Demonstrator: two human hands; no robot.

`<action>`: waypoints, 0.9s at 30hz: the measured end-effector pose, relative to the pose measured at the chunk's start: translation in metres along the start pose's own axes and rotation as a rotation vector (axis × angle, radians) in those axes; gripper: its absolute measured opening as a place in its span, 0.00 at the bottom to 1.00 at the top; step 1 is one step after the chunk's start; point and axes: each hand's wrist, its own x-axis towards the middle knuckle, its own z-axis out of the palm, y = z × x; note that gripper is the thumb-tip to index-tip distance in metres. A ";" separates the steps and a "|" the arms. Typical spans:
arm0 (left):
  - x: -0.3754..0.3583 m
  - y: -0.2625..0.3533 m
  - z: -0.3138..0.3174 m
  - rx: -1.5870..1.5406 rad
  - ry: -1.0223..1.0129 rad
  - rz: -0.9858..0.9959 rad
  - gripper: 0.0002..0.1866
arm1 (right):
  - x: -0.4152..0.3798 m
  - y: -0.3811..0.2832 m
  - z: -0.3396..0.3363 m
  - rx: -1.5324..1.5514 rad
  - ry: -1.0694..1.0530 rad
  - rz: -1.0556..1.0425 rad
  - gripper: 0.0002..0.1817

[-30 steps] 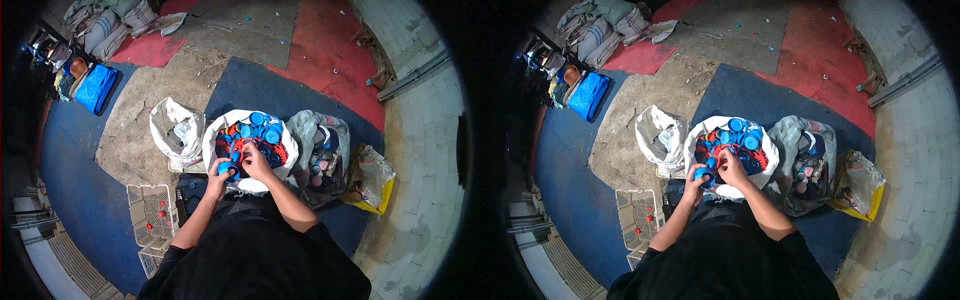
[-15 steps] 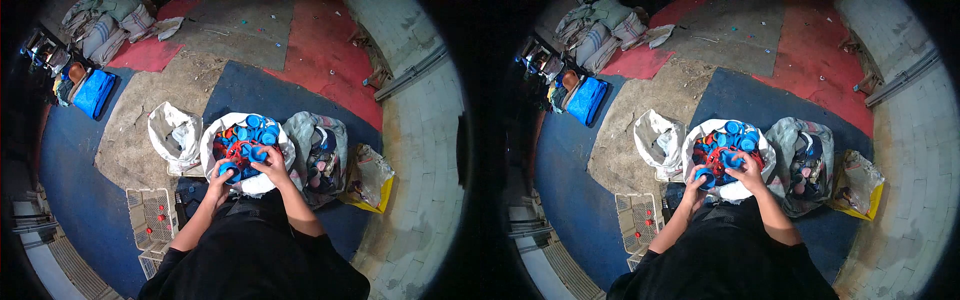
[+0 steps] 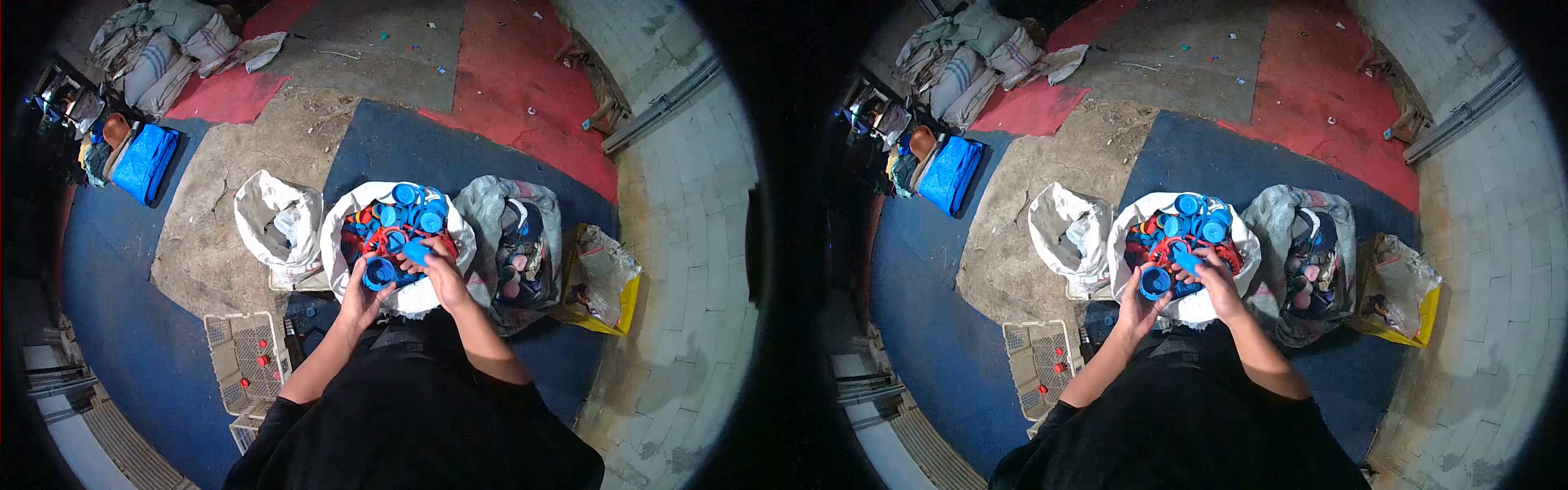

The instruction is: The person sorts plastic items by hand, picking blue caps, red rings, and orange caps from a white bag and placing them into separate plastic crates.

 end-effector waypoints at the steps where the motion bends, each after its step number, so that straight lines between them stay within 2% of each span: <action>1: -0.001 0.000 0.003 0.008 -0.004 -0.001 0.20 | -0.002 0.003 0.000 -0.057 -0.027 -0.046 0.20; 3: -0.005 0.000 0.011 0.024 -0.014 -0.002 0.23 | -0.012 0.000 0.007 -0.496 -0.072 -0.174 0.17; 4: -0.008 0.000 0.015 -0.007 -0.041 -0.015 0.19 | -0.014 -0.006 0.016 -0.704 -0.098 -0.262 0.16; 5: -0.009 -0.001 0.015 -0.010 -0.081 -0.007 0.19 | -0.016 -0.012 0.027 -0.912 -0.122 -0.350 0.15; 7: -0.014 -0.001 0.020 -0.012 -0.159 0.008 0.19 | -0.018 -0.009 0.042 -1.004 -0.120 -0.413 0.17; 9: -0.018 -0.001 0.020 0.058 -0.146 0.020 0.21 | -0.020 0.001 0.048 -1.081 -0.093 -0.476 0.18; 13: -0.015 0.002 -0.008 0.073 -0.124 -0.014 0.25 | -0.013 0.002 0.038 -0.904 -0.327 -0.272 0.21; 14: -0.018 0.005 -0.011 0.119 -0.129 -0.015 0.26 | -0.001 0.006 0.028 -0.780 -0.455 -0.201 0.20; 15: -0.021 0.007 -0.012 0.165 -0.134 -0.016 0.28 | 0.008 0.012 0.018 -0.507 -0.456 -0.031 0.19; 16: -0.022 0.009 -0.010 0.174 -0.104 -0.013 0.29 | 0.020 0.016 0.011 -0.358 -0.415 0.102 0.18; 18: -0.021 0.011 -0.016 0.157 -0.096 0.008 0.30 | 0.057 0.032 -0.008 -0.311 -0.240 0.158 0.20; 20: -0.021 0.013 -0.020 0.144 -0.065 0.009 0.32 | 0.091 0.033 -0.018 -0.794 0.053 -0.179 0.22; 21: -0.022 0.014 -0.021 0.148 -0.071 0.018 0.32 | 0.100 0.028 -0.017 -1.166 0.222 -0.444 0.23; 23: -0.029 0.016 -0.020 0.159 -0.080 0.030 0.32 | 0.110 0.045 -0.022 -1.424 0.276 -0.442 0.23; 24: -0.034 0.016 -0.015 0.176 -0.009 0.044 0.32 | 0.109 0.048 -0.017 -1.555 0.303 -0.437 0.23; 25: -0.035 0.015 -0.018 0.167 -0.004 0.048 0.31 | 0.106 0.051 -0.012 -1.494 0.257 -0.410 0.20; 27: -0.035 0.013 -0.026 0.141 0.002 0.061 0.31 | 0.095 0.058 0.002 -1.420 0.058 -0.227 0.18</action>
